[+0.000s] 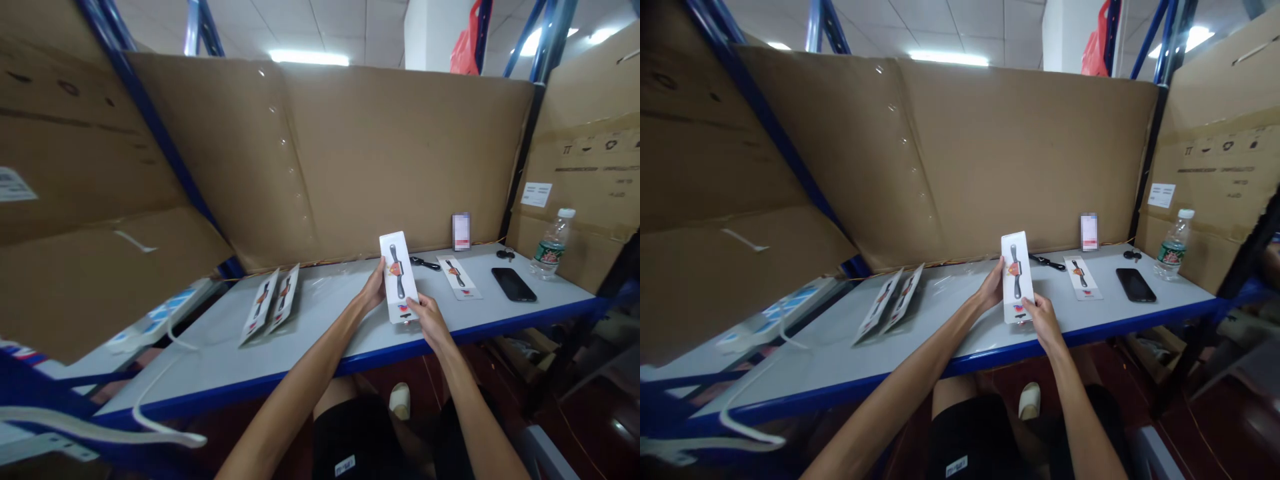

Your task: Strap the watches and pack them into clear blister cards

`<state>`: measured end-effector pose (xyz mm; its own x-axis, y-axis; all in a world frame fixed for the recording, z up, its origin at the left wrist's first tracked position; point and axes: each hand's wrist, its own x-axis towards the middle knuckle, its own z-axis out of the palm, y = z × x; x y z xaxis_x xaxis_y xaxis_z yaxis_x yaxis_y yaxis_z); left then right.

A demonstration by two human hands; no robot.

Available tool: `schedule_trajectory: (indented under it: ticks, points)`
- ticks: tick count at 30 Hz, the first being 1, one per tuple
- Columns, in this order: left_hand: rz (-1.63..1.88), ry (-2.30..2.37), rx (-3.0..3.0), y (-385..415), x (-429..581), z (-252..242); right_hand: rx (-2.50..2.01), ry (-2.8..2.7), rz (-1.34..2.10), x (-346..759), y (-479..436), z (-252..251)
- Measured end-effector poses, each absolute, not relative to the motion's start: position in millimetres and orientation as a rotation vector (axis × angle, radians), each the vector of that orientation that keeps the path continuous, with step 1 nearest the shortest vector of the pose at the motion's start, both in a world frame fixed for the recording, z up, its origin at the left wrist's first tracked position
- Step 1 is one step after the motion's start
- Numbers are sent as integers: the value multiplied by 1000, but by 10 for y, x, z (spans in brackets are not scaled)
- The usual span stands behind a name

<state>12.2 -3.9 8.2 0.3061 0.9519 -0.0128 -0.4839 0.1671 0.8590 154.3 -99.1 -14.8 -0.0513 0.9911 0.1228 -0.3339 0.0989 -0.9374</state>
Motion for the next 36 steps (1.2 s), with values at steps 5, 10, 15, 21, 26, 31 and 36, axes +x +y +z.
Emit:
schedule_trajectory:
  ticks: [5,10,15,21,26,31,36]
  points:
    - [1130,796,1179,-83,187,82,-838,-981,1262,1520,-949,-187]
    - [1443,1484,1838,-17,-71,178,-832,-859,1228,1524,-912,-222]
    - [948,2443,2035,85,-616,169,-857,-885,1239,1550,-890,-234]
    - [674,2581,1857,105,-864,35,-923,-1014,1213,1566,-887,-246]
    - [1236,2316,1767,108,-765,220,-1045,-1212,1117,1543,-880,-282]
    - [1930,1499,1249,150,-502,377,-1165,-1400,1000,1525,-879,-316]
    - [1783,927,872,121,-336,406,-1218,-1509,847,1478,-882,-314]
